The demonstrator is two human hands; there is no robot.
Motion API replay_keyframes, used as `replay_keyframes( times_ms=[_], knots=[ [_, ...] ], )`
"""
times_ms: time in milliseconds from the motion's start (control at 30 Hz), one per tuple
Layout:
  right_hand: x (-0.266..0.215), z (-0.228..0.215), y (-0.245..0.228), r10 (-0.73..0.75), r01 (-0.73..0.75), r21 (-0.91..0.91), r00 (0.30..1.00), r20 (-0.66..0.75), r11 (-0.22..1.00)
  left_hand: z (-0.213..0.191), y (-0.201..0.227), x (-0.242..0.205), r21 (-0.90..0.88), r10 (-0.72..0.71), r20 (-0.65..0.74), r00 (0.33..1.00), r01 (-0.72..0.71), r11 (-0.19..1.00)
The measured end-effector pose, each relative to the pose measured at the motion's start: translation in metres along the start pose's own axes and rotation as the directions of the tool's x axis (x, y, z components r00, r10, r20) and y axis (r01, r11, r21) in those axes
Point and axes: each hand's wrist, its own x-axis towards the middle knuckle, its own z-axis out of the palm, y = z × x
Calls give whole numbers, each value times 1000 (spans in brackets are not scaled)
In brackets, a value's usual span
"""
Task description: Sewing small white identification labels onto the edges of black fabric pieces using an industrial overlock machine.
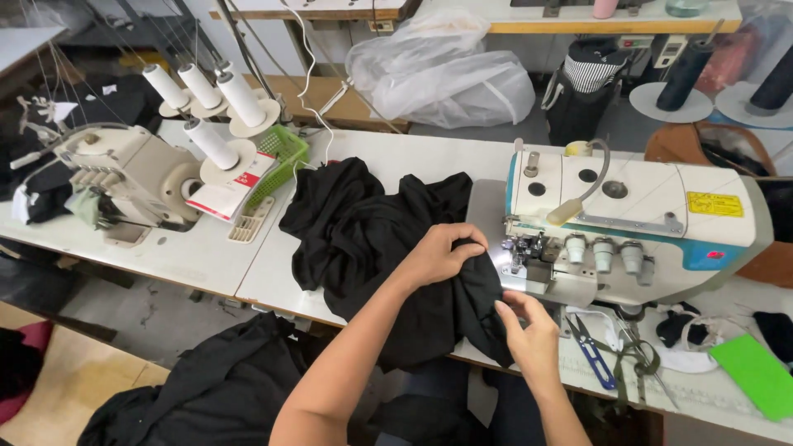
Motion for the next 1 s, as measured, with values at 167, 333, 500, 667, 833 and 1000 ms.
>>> replay_keyframes(
  times_ms=[167, 333, 500, 667, 833, 1000],
  knots=[
    [-5, -2, -21, 113, -119, 110, 992, 57, 987, 1, 2, -3, -62, 53, -8, 999, -53, 997],
    [-3, -8, -6, -113, 104, 122, 991, 70, 987, 17, -17, 13, -37, 30, -95, 995, -34, 999],
    [-17, 0, 34, 192, -197, 206, 980, 45, 959, 57, -90, 47, 259, -71, -90, 993, 92, 961],
    [-16, -1, 20, 292, -268, 246, 954, -67, 931, 78, -107, 78, 304, -91, -99, 991, 117, 945],
    [-1, 6, 1, 354, -279, 382, 925, -142, 881, 94, -155, 115, 373, 117, -147, 982, -54, 926],
    [-1, 14, 1, 352, -267, 394, 922, -162, 880, 91, -146, 115, 313, 122, -140, 983, -72, 947]
  ],
)
